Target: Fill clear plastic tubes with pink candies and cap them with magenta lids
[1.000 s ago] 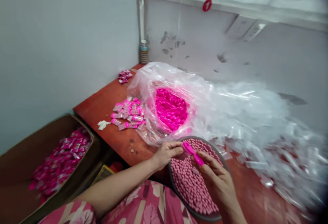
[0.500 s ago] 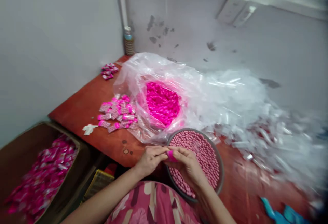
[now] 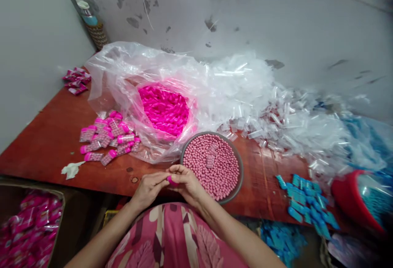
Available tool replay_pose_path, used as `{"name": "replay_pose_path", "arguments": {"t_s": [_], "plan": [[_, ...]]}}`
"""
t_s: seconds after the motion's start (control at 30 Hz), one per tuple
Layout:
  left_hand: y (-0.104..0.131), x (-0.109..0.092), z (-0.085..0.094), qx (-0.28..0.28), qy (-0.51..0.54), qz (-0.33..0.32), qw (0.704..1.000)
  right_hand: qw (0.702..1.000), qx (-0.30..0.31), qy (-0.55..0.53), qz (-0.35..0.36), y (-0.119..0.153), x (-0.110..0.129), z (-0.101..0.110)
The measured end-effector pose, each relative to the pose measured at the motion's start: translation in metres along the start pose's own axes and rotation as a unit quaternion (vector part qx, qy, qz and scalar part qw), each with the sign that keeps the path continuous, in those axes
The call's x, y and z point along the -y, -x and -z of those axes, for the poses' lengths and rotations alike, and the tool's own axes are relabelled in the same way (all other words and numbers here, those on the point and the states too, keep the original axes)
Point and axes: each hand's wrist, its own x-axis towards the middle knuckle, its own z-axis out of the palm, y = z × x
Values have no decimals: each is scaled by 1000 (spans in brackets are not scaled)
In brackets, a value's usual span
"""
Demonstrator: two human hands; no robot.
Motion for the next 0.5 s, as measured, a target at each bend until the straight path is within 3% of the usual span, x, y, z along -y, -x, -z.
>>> {"name": "replay_pose_path", "arguments": {"t_s": [0.13, 0.23, 0.33, 0.43, 0.5], "plan": [[1, 1, -5, -15, 37, 53, 998, 999, -23, 31, 2, -3, -7, 3], [-1, -1, -12, -77, 109, 117, 984, 995, -42, 82, 35, -7, -7, -1], [-4, -1, -17, -139, 199, 137, 960, 983, -41, 161, 76, -9, -1, -3], [-8, 6, -12, -186, 261, 143, 936, 950, -45, 271, 148, -4, 12, 7], [-10, 15, 2, -220, 274, 158, 923, 907, -86, 356, 206, 2, 23, 24]]}}
